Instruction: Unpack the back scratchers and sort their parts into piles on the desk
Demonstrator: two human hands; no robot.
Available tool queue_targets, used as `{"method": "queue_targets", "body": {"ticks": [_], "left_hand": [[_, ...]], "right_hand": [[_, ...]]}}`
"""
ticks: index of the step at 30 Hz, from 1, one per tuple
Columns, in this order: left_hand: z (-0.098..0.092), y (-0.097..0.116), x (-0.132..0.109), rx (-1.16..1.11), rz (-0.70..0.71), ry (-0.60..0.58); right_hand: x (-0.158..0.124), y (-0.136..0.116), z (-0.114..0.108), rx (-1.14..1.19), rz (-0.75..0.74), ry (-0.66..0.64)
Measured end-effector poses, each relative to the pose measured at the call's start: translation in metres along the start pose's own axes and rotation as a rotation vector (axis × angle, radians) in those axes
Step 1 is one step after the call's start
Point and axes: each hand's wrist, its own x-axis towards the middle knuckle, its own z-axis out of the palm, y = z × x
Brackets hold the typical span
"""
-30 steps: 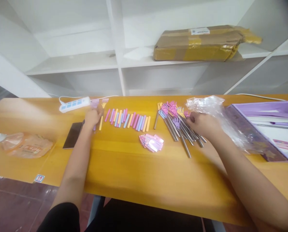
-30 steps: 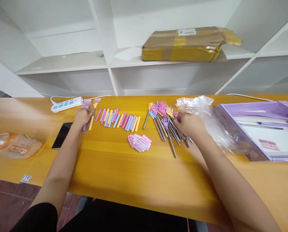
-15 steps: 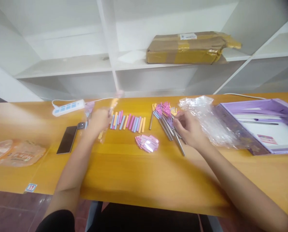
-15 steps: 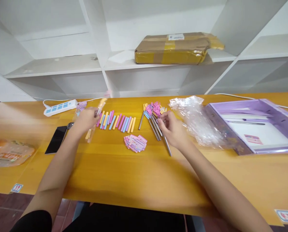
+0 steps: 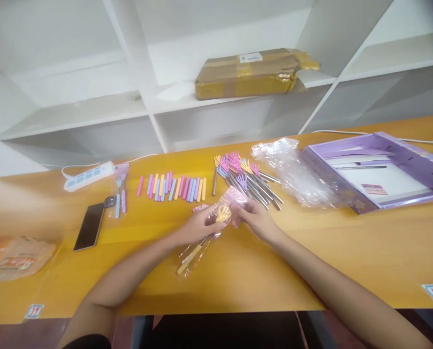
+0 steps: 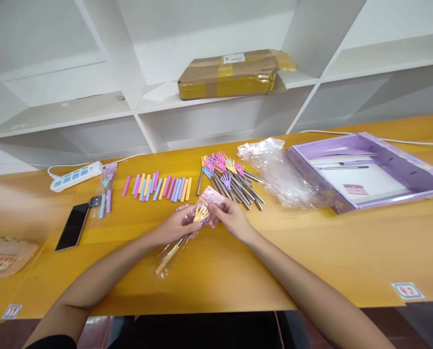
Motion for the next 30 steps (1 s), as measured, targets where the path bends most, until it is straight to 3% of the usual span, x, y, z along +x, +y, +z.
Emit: {"method": "queue_targets", "body": {"ticks": [4,7,9,12,15,18,20,22,24,27,30], "left_hand": [[0.009,-0.024,0.001,-0.078,-0.017,-0.083],[0.011,-0.029,-0.005,-0.143,-0.066,-0.178],[0.011,-0.028,-0.008,-0.187,-0.072,-0.2],[0.01,-0.024,-0.008,-0.267,-0.074,-0.193],[0.01,-0.024,-0.006,-0.346,-0.096,-0.18],[0.009,-0.027,-0.004,-0.383,-0.122,-0.159],[0.006,-0.027,-0.005,-0.398,-0.153,-0.198],[0.002,-0.025,-0.007,-0.444,-0.24,-0.368],[-0.001,-0.021,-0.009,-0.492,-0.361,-0.634],[-0.004,-0.017,-0.011,-0.458,-0.486,-0.957],[-0.005,-0.018,-0.011,-0.451,-0.482,-0.983]], "right_hand": [[0.004,0.007,-0.012,-0.39,-0.25,0.276],[0.008,0.009,-0.024,-0.51,-0.318,0.34],[0.009,0.009,-0.03,-0.532,-0.355,0.287],[0.01,0.006,-0.035,-0.5,-0.432,0.106],[0.012,0.006,-0.033,-0.356,-0.37,-0.008],[0.016,0.009,-0.033,-0.259,-0.319,-0.042],[0.019,0.011,-0.038,-0.224,-0.317,0.04],[0.022,0.013,-0.043,-0.145,-0.301,0.21],[0.025,0.015,-0.043,-0.063,-0.242,0.334],[0.027,0.02,-0.031,-0.145,-0.151,0.219],[0.022,0.018,-0.017,-0.389,-0.224,0.138]]}}
